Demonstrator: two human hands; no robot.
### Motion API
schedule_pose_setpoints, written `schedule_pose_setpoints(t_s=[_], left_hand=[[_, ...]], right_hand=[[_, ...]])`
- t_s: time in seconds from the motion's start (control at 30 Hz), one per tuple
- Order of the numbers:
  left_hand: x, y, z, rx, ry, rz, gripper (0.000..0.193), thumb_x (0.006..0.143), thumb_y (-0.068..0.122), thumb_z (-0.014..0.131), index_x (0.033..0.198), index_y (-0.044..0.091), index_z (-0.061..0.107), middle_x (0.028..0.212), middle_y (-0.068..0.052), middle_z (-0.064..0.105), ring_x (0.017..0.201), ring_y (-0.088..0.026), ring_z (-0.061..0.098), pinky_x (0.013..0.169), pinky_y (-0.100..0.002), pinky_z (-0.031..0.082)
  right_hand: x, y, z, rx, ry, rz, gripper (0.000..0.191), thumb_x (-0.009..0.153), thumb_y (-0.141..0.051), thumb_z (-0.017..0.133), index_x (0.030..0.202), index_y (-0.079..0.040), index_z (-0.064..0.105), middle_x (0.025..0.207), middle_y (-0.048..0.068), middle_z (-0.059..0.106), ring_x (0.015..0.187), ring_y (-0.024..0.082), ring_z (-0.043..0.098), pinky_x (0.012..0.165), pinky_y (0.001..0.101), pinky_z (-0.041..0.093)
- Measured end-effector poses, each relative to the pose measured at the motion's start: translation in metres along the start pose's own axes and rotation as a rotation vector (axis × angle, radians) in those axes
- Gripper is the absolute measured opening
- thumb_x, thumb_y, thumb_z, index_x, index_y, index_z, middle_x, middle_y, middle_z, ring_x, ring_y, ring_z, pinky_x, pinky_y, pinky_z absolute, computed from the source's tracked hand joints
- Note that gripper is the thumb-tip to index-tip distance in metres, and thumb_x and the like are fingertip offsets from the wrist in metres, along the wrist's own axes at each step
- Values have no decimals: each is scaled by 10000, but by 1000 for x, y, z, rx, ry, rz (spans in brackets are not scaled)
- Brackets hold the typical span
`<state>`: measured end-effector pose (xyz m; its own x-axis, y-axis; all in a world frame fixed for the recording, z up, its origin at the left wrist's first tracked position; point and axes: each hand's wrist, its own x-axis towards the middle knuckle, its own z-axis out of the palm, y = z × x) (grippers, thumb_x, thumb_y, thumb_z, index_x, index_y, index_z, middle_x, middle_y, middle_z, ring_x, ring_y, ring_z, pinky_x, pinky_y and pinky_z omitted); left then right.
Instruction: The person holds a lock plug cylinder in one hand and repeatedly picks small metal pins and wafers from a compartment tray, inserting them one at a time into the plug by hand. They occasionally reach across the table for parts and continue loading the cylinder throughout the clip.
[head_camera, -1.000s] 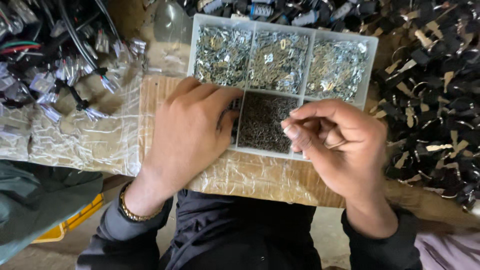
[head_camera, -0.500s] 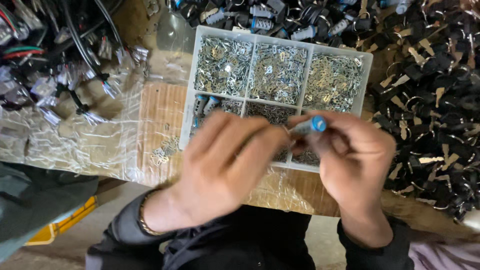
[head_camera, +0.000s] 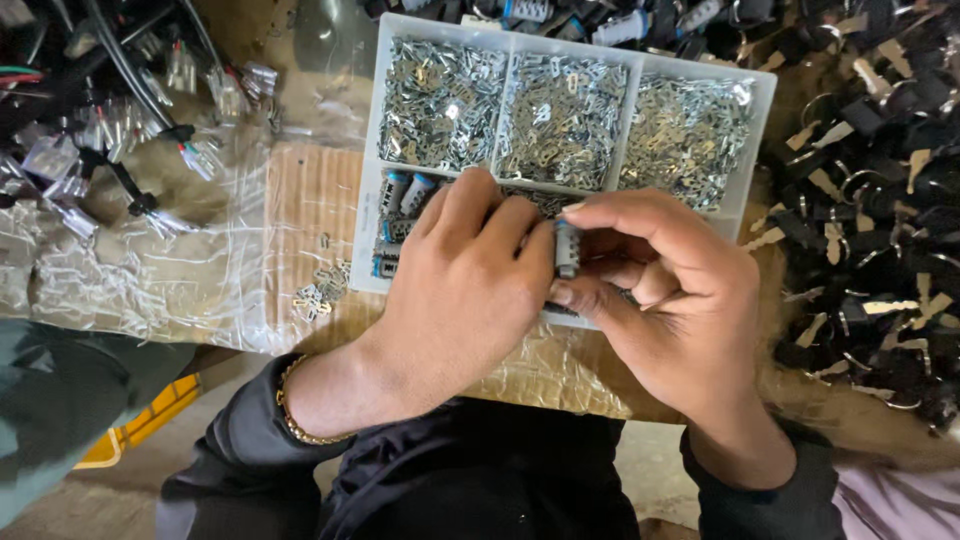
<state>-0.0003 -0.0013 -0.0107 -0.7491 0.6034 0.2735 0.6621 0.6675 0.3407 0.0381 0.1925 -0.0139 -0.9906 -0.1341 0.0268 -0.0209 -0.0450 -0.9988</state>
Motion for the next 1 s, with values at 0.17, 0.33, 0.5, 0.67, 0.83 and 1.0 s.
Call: schedule_pose_setpoints(t_s=[0.17,0.33,0.5,0.67,0.83,1.0], left_hand=[[9,-3,-17,-103,54,0,238,752,51,712,986,6,704,969,-104,632,922,-305,552,824,-410,495],[10,1,-21,-26,-92,-16,130,775,100,741,889,67,689,924,-77,641,943,-306,564,843,-430,482],[13,1,-15,-89,-37,-25,118,840,87,753,941,49,706,923,-72,632,951,-297,550,859,-421,482],[14,0,-16,-141,56,-20,165,822,160,788,909,42,710,919,-76,654,869,-291,518,777,-412,448],[10,-2,-11,-149,4,-29,152,933,123,806,1028,51,712,982,-56,652,946,-276,539,862,-416,464],[4,-3,-15,-357,72,-74,135,992,101,813,1052,53,702,1010,-37,690,899,-272,533,814,-370,449]], right_hand=[[2,-4,1,122,116,11,415,911,103,719,1299,28,593,1185,111,648,1118,174,708,991,280,661],[2,-9,-1,49,107,48,425,883,157,754,1273,42,627,1292,127,599,1146,191,691,985,287,661],[-1,-7,-5,91,105,72,481,796,156,749,1250,46,631,1308,141,622,1142,201,701,1019,301,650],[-6,-6,-8,47,98,33,302,951,179,748,1210,73,632,1273,154,637,1123,187,722,978,291,678],[-6,-10,-7,-23,143,60,306,916,162,758,1174,77,617,1274,172,662,1105,188,727,955,311,695],[-3,-14,-5,-25,167,55,319,882,105,766,1156,50,611,1266,176,643,1101,193,727,902,298,708]])
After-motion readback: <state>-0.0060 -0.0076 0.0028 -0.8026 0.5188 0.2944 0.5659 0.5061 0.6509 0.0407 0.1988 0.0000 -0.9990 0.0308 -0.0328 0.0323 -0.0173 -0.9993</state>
